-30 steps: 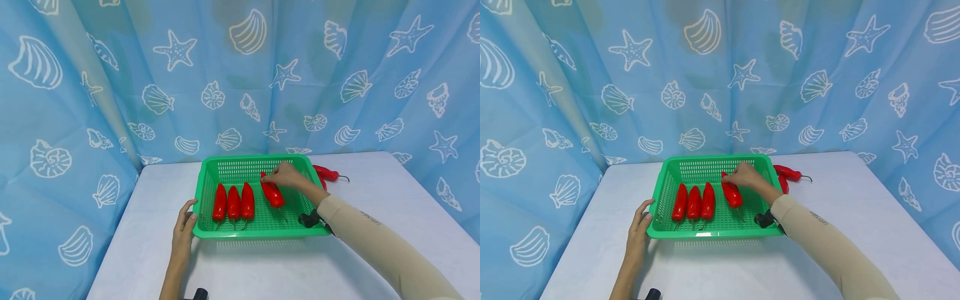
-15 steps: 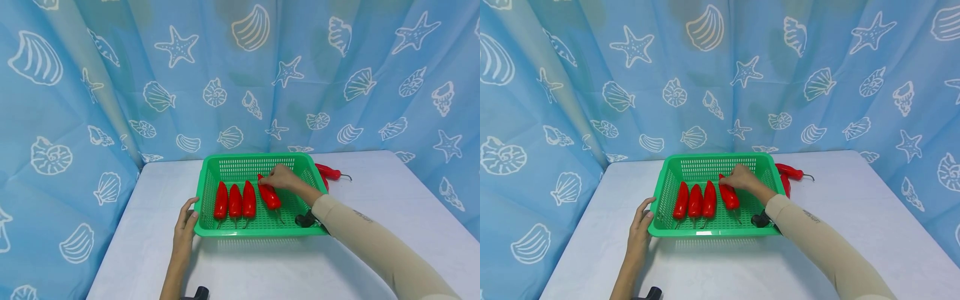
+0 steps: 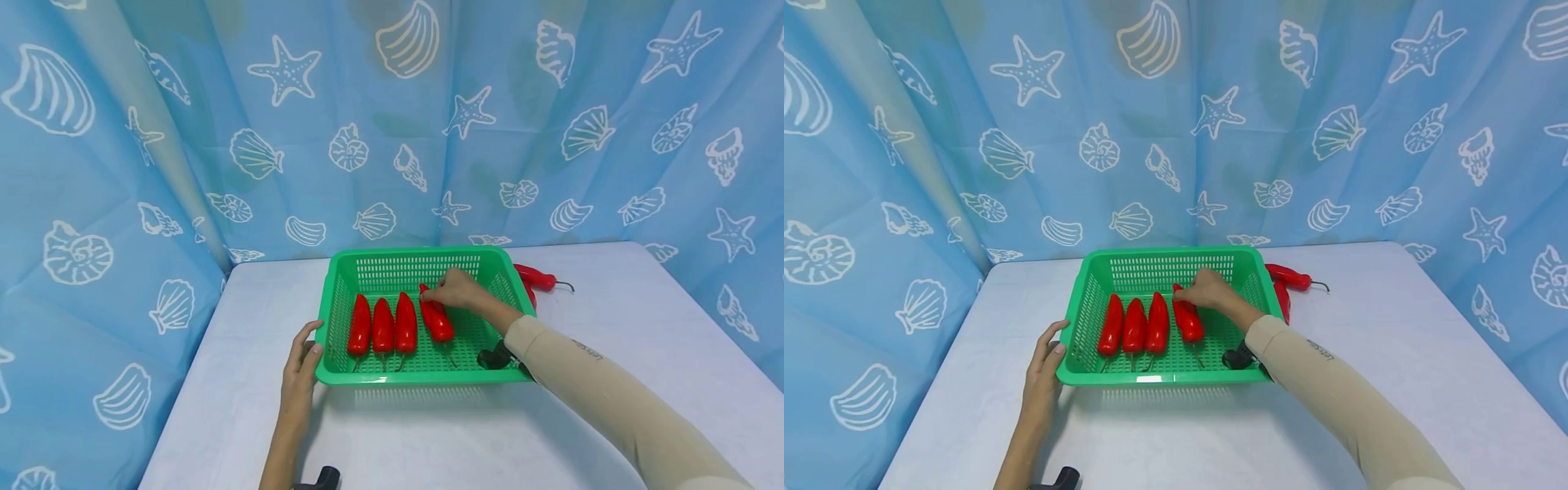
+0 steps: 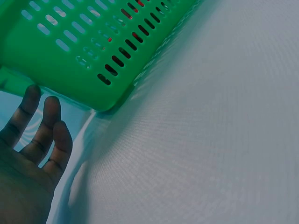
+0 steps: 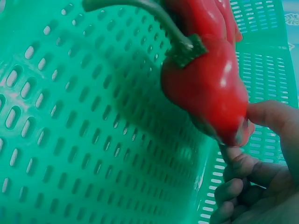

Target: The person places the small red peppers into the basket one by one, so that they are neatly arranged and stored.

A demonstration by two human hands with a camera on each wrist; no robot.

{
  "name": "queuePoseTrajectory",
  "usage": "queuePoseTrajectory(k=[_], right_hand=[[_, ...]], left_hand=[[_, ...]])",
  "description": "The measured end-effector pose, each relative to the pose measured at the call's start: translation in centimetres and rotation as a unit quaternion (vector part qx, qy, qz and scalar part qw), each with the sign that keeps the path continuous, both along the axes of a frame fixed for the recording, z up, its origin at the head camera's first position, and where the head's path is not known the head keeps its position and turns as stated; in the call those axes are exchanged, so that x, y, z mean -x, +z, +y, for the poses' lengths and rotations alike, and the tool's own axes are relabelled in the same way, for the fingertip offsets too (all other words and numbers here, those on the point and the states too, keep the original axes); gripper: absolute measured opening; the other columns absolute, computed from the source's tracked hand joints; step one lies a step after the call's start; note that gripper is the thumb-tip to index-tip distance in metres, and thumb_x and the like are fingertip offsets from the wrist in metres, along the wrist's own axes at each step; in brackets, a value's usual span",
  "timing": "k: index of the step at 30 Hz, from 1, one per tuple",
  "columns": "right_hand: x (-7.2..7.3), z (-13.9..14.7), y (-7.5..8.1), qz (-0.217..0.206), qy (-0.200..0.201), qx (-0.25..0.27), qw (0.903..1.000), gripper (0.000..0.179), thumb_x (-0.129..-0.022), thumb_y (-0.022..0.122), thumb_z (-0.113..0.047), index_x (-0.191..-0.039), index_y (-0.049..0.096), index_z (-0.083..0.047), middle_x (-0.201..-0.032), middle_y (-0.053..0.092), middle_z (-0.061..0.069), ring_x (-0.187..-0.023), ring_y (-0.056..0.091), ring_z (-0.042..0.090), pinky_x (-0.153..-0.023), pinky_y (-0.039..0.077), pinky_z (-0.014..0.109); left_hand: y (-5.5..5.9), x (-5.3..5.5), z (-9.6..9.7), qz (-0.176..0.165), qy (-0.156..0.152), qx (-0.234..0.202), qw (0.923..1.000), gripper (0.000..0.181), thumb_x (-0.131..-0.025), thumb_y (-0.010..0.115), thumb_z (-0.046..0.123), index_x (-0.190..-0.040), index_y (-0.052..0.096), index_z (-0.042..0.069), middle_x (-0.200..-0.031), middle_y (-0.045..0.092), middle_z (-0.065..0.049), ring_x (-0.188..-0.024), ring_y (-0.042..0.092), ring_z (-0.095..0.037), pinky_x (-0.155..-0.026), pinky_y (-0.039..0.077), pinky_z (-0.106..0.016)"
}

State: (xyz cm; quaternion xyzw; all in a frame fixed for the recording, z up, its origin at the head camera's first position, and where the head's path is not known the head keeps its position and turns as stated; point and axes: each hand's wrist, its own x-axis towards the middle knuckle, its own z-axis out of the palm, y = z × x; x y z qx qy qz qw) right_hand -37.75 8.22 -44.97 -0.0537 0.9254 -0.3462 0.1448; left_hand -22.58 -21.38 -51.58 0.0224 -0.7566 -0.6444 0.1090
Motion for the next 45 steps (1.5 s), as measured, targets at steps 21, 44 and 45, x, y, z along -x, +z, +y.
queuePoseTrajectory(k=[21, 44, 45], right_hand=[[0.1, 0.1, -0.4, -0.038, 0.012, -0.005, 0.9992, 0.060, -0.091, 0.072, -0.037, -0.048, 0.033, -0.019, -0.051, 0.020, -0.004, -0.048, 0.015, 0.011, -0.046, 0.019, 0.028], [-2.8, 5.4, 7.8, 0.093, 0.063, -0.012, 0.9936, 0.035, -0.101, 0.061, -0.034, -0.078, 0.071, -0.010, -0.053, 0.036, -0.004, -0.048, 0.028, 0.012, -0.052, 0.030, 0.032], [-3.0, 5.9, 8.0, 0.101, 0.060, -0.012, 0.9930, 0.034, -0.101, 0.060, -0.034, -0.084, 0.073, -0.008, -0.055, 0.039, -0.004, -0.049, 0.030, 0.013, -0.053, 0.031, 0.032]], left_hand=[[0.3, 0.1, 0.3, -0.002, -0.005, 0.002, 1.0000, 0.037, -0.104, 0.048, 0.048, -0.141, 0.050, 0.043, -0.115, 0.056, -0.006, -0.095, 0.058, -0.028, -0.079, 0.049, -0.034], [0.8, -0.4, 0.4, -0.014, -0.007, -0.021, 0.9997, 0.038, -0.106, 0.048, 0.041, -0.143, 0.050, 0.036, -0.114, 0.053, -0.007, -0.085, 0.057, -0.025, -0.072, 0.049, -0.028], [0.8, -0.4, 0.4, -0.016, -0.006, -0.020, 0.9997, 0.038, -0.106, 0.047, 0.041, -0.143, 0.050, 0.036, -0.114, 0.053, -0.007, -0.086, 0.058, -0.025, -0.072, 0.049, -0.028]])
